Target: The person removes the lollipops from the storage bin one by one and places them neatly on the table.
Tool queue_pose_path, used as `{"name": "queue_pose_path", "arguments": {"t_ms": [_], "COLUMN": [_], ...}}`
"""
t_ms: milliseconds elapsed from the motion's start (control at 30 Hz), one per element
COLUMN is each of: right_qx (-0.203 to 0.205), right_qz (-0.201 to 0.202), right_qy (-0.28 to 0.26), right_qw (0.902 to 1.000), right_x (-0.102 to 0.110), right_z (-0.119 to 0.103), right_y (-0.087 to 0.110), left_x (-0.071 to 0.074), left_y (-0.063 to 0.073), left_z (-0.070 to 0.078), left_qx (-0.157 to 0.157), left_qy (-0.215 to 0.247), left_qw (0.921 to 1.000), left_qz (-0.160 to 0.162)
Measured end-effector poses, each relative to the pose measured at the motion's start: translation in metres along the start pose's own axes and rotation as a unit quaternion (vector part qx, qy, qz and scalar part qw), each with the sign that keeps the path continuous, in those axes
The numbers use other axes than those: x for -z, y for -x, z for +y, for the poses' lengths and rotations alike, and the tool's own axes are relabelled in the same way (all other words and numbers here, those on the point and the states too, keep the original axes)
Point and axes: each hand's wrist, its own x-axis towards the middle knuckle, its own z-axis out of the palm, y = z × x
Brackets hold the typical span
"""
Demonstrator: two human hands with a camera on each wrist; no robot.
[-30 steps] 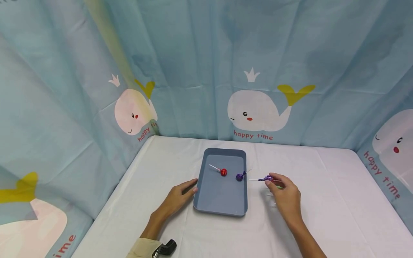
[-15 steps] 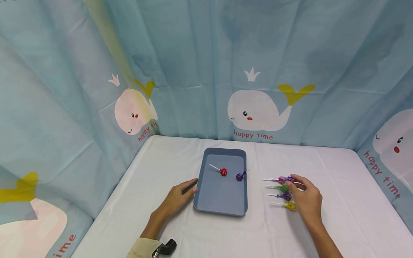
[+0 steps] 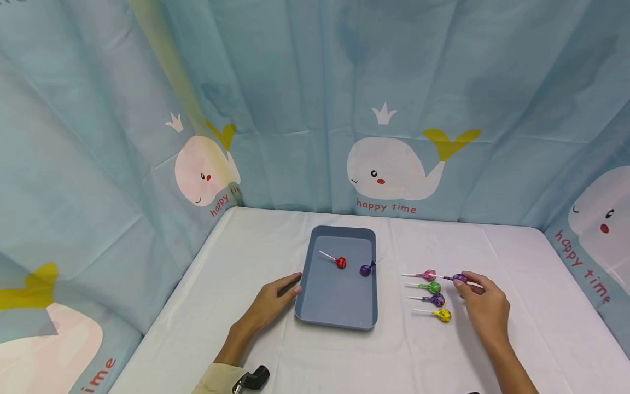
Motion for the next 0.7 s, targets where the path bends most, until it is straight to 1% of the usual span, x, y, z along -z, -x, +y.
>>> {"name": "queue_pose_path", "arguments": {"t_ms": [133,433,567,700], "right_qx": [-0.013,-0.023,-0.022,-0.030], "right_qz": [-0.005,-0.017,-0.012,-0.017], "right_qy": [0.007,0.018,0.026,0.033], "right_qw": [0.9999,0.9994,0.9994,0.9989], "right_x": [0.003,0.009,0.010,0.011], "right_z": [0.008,0.022,0.025,0.027], "right_y": [-0.007,-0.018,-0.022,-0.026], "left_x": [0.000,0.000,0.000,0.000], "left_y": [0.000,0.000,0.001,0.001], "left_z": [0.000,-0.001,0.000,0.000], "left_qx": [-0.001,-0.001,0.000,0.000], "left_qy": [0.000,0.003,0.008,0.008], "left_qw": [1.0000,1.0000,1.0000,1.0000], "left_qz": [0.002,0.001,-0.001,-0.002]}}
